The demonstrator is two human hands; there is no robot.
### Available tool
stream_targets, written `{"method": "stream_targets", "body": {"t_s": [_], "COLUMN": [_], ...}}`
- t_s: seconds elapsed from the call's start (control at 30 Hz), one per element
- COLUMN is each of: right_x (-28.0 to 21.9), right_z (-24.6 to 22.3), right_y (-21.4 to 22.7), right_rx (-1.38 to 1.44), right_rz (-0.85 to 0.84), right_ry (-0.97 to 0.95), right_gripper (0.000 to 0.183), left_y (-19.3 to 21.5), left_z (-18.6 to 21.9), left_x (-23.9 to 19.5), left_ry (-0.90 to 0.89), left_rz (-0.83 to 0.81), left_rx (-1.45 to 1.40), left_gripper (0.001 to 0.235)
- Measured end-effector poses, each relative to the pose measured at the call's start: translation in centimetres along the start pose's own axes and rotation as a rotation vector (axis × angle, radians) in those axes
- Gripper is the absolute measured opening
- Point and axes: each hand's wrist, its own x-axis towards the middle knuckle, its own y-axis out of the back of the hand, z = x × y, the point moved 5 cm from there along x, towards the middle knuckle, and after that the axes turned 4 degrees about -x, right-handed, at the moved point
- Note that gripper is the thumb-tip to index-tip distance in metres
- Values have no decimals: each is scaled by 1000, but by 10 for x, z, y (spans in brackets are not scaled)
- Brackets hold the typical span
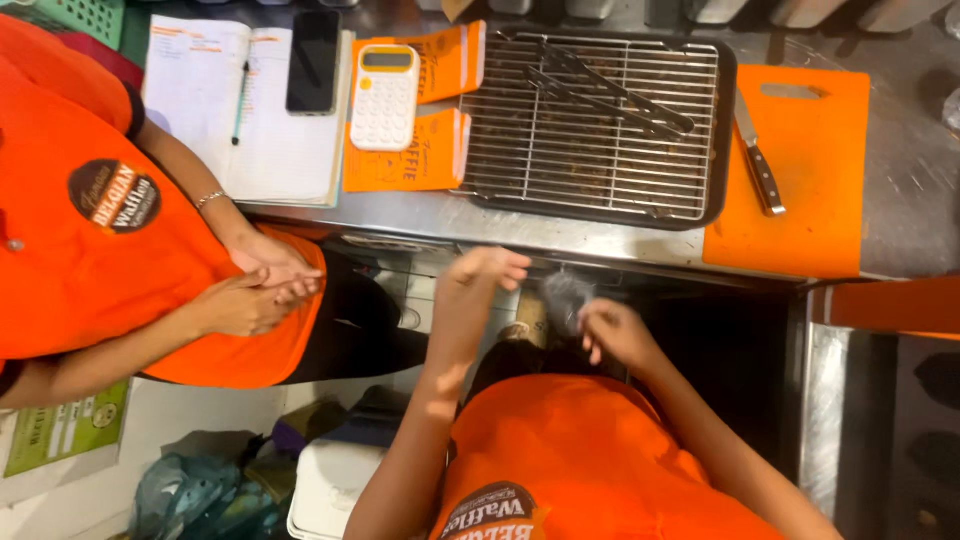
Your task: The person spreads chocolate sauce onto a waffle using a knife, places the waffles into individual orange paper sleeves using tongs, and checks on other waffles cooking in a press.
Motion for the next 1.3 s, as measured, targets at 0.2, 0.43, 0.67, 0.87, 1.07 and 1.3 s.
{"method": "stream_targets", "body": {"t_s": [0.2,0.43,0.67,0.87,1.07,1.3], "right_x": [-82,-74,-78,-71,-67,-90], "right_z": [-200,-294,-282,-260,-276,-290], "right_y": [-59,-100,-181,-209,-212,-229], "right_rx": [-657,-759,-246,-119,-244,-496], "right_rz": [-255,174,-224,-554,-536,-498], "right_ry": [663,641,587,394,561,984], "right_gripper": [22,21,15,4,13,14], "left_y": [10,62,95,92,115,51], "left_z": [22,23,43,47,78,122], "left_x": [-17,-17,-46,-84,-149,-203], "left_ry": [-306,23,-30,-100,-271,-522], "left_rz": [-383,-179,206,437,865,957], "left_rx": [496,220,-135,-280,301,745], "left_gripper": [42,16,17,15,18,16]}}
